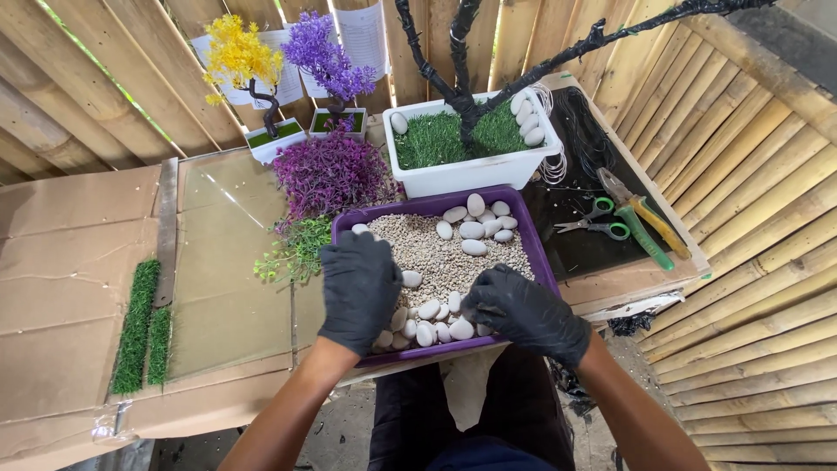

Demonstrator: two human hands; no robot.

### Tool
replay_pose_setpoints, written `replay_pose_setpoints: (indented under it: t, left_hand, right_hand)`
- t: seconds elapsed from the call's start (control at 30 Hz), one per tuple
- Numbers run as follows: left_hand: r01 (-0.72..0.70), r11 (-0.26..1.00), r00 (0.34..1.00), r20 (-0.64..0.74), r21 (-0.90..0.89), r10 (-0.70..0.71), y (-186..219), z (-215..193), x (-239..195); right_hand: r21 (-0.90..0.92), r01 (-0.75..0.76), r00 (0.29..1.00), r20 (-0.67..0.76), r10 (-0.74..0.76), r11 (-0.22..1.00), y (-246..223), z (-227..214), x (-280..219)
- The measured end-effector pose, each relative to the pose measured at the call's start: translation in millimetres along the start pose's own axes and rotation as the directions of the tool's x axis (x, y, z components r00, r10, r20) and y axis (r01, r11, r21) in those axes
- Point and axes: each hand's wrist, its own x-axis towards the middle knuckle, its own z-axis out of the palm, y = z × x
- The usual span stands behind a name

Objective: The person arranges white stones and small pebbles in a purple tray to create a decorative pattern. They use their gloved hands to pick up and place the stones, occasionally adjusting the arrangement to form a border and fill the center area.

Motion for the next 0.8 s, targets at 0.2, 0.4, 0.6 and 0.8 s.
replay_pose_setpoints:
  t: [0.2,0.4,0.6,0.8]
  left_hand:
    - [0.103,0.995,0.994,0.035,0.001,-0.103,-12,9,-15]
    - [0.022,0.945,0.997,0.079,-0.328,0.004,7,-12,-13]
    - [-0.058,0.894,0.952,0.244,-0.444,0.183,40,-21,-23]
    - [-0.150,0.910,0.949,0.201,-0.386,0.241,37,12,-30]
  right_hand:
    - [-0.064,0.120,0.991,0.072,-0.115,0.991,7,5,-2]
    - [-0.238,0.111,0.992,0.080,-0.094,0.965,7,11,3]
    - [-0.332,0.158,0.987,0.087,-0.137,0.930,9,27,6]
    - [-0.311,0.166,0.984,0.117,-0.136,0.936,1,19,15]
